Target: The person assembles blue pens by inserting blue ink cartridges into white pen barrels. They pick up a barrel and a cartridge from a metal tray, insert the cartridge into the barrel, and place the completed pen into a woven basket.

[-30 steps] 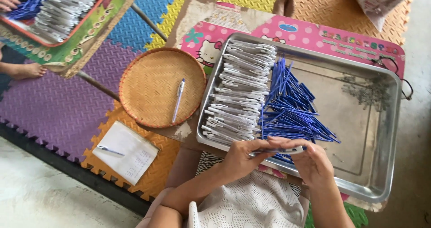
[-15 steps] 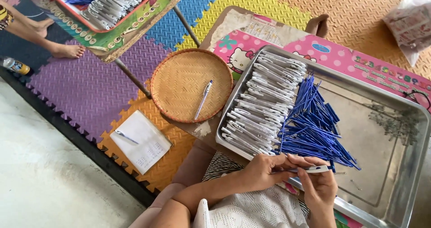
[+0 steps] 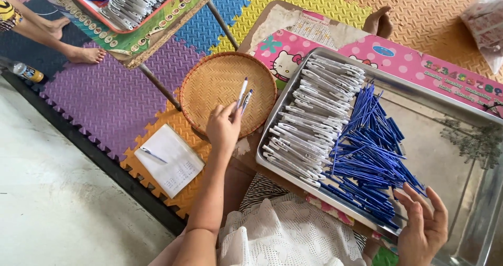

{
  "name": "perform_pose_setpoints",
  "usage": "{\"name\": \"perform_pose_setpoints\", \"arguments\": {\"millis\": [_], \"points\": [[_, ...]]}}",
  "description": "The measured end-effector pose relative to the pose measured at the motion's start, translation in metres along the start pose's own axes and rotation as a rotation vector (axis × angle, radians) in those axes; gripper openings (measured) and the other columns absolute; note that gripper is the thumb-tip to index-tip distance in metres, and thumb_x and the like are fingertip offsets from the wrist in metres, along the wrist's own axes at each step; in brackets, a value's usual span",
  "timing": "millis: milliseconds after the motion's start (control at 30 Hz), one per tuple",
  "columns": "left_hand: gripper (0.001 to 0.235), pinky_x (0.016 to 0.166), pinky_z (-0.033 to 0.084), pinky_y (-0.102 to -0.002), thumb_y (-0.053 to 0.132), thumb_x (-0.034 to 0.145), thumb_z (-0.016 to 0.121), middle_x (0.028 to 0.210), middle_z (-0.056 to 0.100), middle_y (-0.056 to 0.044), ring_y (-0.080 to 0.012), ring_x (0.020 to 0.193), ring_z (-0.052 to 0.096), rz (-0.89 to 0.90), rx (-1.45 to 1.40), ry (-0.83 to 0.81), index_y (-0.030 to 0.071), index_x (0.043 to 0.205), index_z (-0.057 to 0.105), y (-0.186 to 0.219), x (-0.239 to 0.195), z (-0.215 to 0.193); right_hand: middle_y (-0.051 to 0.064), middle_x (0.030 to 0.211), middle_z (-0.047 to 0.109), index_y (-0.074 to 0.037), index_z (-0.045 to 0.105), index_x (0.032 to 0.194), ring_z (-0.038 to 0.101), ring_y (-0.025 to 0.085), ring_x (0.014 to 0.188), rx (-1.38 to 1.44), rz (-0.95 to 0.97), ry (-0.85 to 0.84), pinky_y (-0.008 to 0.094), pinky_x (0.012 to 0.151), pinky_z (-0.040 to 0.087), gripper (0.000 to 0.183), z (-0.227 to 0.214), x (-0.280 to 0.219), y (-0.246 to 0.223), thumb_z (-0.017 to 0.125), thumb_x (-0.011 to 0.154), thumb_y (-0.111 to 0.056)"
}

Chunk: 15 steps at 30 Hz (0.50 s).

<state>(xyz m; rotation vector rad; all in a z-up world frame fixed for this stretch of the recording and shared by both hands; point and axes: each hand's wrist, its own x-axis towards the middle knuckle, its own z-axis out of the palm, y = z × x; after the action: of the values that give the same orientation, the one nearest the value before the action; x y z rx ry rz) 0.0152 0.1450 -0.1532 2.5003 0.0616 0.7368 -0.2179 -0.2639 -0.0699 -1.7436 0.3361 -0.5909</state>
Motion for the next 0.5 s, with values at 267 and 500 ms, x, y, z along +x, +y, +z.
{"name": "perform_pose_setpoints", "arguments": {"millis": [267,500], "points": [[0.046,0.045,0.05,-0.026,0.041,0.092,0.084,0.098,0.071,-0.002,-0.0106,0.06,0.063,0.053,0.149,-0.169,0.012,0.127,0.077,-0.013,-0.004,0.003,0.035,0.136,0.062,0.007,0.042,0.153,0.068,0.042,0.11,-0.042,-0.004,-0.05,0.054,0.108,0.056,0.035,0.005,0.001,-0.007,0.046,0.12,-0.005],[0.041,0.047,0.054,-0.029,0.031,0.094,0.083,0.099,0.071,-0.003,-0.0146,0.065,0.068,-0.018,0.136,-0.217,0.012,0.129,0.077,-0.015,0.007,-0.001,0.028,0.137,0.064,0.005,0.047,0.15,0.07,0.038,0.112,-0.007,0.012,-0.075,0.051,0.111,0.058,0.034,0.001,0.001,0.002,0.048,0.119,-0.008]]}}
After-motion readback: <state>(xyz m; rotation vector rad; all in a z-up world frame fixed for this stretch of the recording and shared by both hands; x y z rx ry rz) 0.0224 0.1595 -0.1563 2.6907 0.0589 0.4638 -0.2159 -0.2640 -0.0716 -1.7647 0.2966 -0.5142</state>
